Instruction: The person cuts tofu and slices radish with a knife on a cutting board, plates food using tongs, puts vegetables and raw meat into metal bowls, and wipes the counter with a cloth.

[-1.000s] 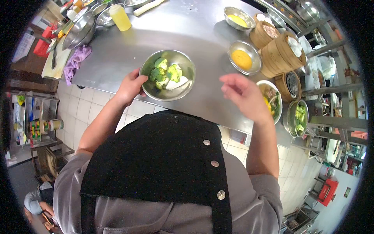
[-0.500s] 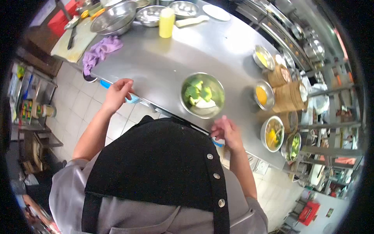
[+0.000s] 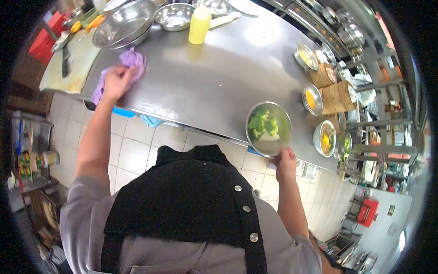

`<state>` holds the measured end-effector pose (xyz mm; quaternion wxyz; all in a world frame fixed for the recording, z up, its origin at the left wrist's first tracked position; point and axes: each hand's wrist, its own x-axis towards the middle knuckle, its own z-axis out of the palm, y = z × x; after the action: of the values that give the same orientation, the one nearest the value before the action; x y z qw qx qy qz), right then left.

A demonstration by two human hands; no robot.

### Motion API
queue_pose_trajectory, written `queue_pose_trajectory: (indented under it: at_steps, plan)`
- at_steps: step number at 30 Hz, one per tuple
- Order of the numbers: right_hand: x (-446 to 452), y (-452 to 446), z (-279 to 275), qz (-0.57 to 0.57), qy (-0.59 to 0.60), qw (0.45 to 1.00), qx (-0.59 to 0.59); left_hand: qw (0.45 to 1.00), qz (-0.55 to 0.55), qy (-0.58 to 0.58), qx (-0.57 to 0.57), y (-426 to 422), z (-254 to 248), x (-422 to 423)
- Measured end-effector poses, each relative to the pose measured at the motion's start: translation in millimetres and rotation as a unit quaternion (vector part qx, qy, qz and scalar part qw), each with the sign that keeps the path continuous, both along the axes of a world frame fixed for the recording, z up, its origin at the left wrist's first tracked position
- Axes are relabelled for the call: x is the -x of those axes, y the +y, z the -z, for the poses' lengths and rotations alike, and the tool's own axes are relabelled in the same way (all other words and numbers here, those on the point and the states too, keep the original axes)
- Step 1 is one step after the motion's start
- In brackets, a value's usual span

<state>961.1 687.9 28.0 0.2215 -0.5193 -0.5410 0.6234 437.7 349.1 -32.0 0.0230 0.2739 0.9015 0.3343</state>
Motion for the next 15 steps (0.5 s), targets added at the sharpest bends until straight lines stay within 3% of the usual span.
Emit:
queue_pose_trajectory:
  at_steps: [1, 2, 4, 9, 15]
  plan:
    - [-8.3, -10.3, -10.2, 0.029, -0.004, 1.000, 0.010, 0.998, 0.020, 0.040, -0.055, 15.0, 0.4, -17.0]
    - [-19.0, -14.0, -11.0, 0.036, 0.002, 0.999, 0.015, 0.995, 0.042, 0.090, -0.001, 26.8, 4.2, -26.3]
    - [-45.1, -15.7, -15.6, 0.044, 0.006, 0.999, 0.026, 0.971, -0.021, 0.237, 0.007, 63.5, 12.5, -55.9]
    - [-62.3, -12.1, -33.8, 0.031, 0.048, 0.998, 0.003, 0.968, 0.066, 0.201, 0.133, 168.8, 7.3, -110.4]
    - [-71.8, -20.3, -57.3, 0.085, 0.087, 0.993, 0.003, 0.919, 0.355, 0.170, 0.031, 249.6, 2.3, -247.0]
